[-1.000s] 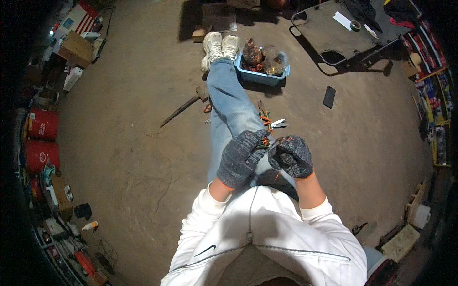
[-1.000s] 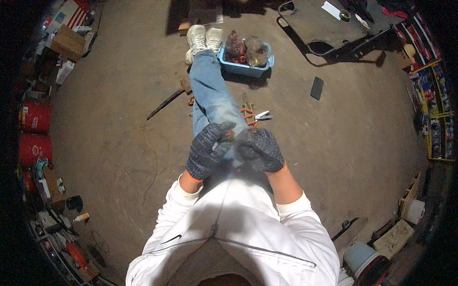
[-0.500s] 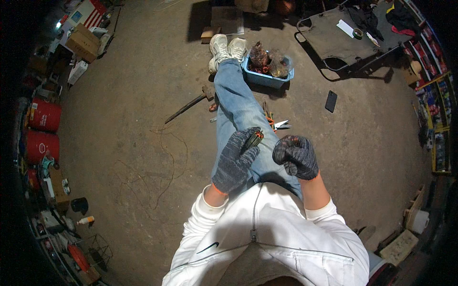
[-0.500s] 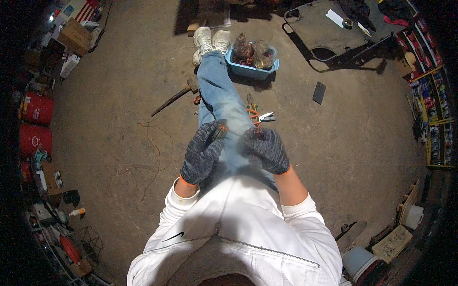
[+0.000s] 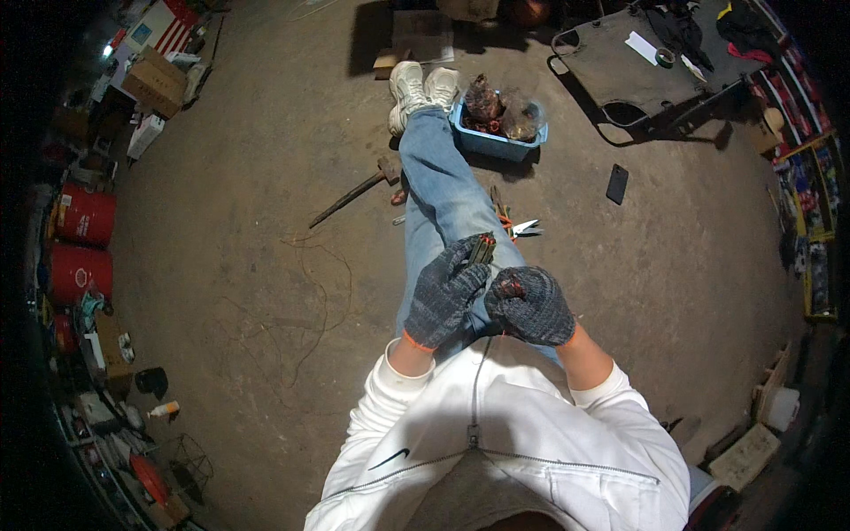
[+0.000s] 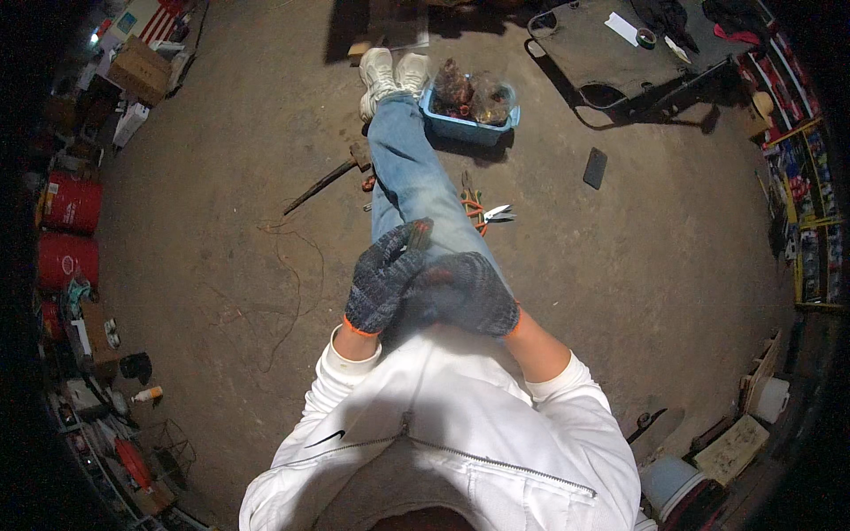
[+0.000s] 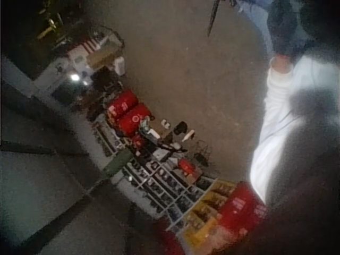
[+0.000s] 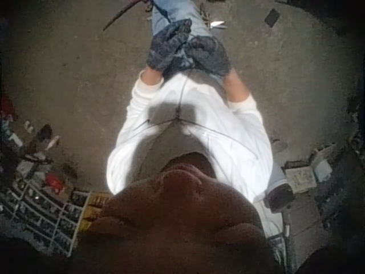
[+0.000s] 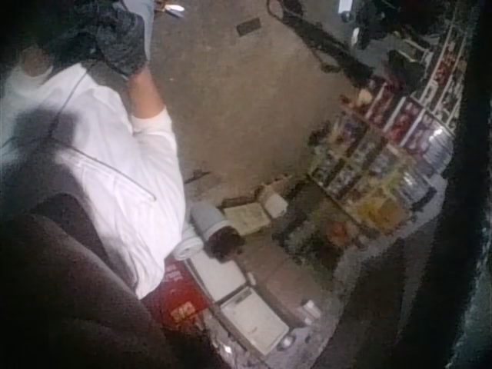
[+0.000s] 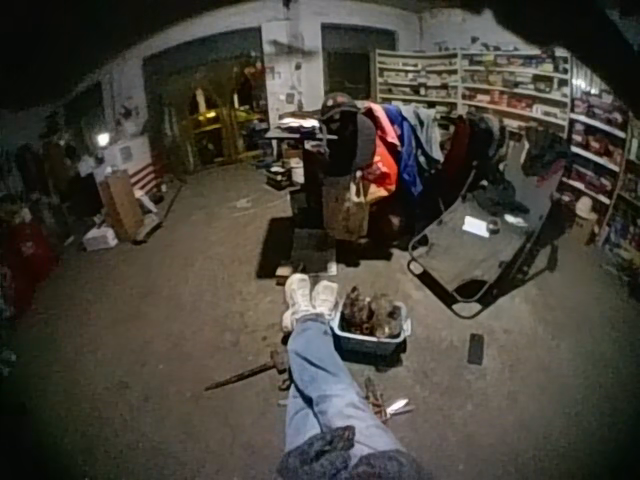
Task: The person sits on the floor and uses pliers and scissors to manipulate a small electronic component with wires. They adjust the component and trim wires while handling the item with gloved hands.
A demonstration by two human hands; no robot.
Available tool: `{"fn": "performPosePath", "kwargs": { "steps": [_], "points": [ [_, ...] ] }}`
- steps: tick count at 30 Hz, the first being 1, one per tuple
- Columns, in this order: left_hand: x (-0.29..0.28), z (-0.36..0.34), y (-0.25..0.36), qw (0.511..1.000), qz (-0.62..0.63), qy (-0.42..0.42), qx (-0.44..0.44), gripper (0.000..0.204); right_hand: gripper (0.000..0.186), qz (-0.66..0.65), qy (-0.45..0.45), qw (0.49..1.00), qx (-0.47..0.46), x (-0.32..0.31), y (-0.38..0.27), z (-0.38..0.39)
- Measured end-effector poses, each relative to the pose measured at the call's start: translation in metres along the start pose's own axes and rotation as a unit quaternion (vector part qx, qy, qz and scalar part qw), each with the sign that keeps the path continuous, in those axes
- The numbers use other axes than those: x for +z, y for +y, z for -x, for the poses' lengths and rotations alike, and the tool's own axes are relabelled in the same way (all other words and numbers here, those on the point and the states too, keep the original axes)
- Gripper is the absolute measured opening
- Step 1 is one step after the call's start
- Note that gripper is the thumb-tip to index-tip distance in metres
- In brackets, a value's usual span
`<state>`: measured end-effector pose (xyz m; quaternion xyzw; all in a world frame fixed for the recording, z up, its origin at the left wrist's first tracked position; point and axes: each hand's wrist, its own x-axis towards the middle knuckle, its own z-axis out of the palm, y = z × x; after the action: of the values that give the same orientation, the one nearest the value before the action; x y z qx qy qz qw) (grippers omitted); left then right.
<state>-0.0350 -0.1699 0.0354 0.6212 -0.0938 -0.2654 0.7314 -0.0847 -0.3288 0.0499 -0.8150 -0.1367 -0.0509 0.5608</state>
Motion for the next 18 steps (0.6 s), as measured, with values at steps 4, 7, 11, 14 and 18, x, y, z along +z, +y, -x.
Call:
{"fn": "performPosePath", "kwargs": {
  "steps": [4, 7, 11, 14, 18],
  "points": [
    [-0.003, -0.007, -0.011, 0.909, -0.309, -0.013, 0.279, 0.034, 0.017, 0.022, 0.003, 0.999, -0.038, 0.001, 0.008, 0.001],
    [-0.003, -0.008, -0.013, 0.929, -0.278, -0.043, 0.240, 0.034, 0.017, 0.036, -0.006, 0.997, -0.069, -0.001, 0.016, 0.003],
    [0.001, -0.005, -0.002, 0.998, -0.051, -0.042, -0.010, 0.035, 0.020, -0.090, 0.127, 0.985, -0.080, -0.008, 0.027, -0.002],
    [0.009, 0.002, 0.010, 0.992, 0.088, -0.068, -0.061, 0.036, 0.006, -0.612, 0.148, 0.777, 0.004, -0.012, 0.028, -0.002],
    [0.015, 0.006, 0.018, 0.995, 0.048, -0.052, -0.068, 0.036, 0.021, -0.545, 0.261, 0.789, 0.113, -0.013, 0.022, -0.001]
  ]
}}
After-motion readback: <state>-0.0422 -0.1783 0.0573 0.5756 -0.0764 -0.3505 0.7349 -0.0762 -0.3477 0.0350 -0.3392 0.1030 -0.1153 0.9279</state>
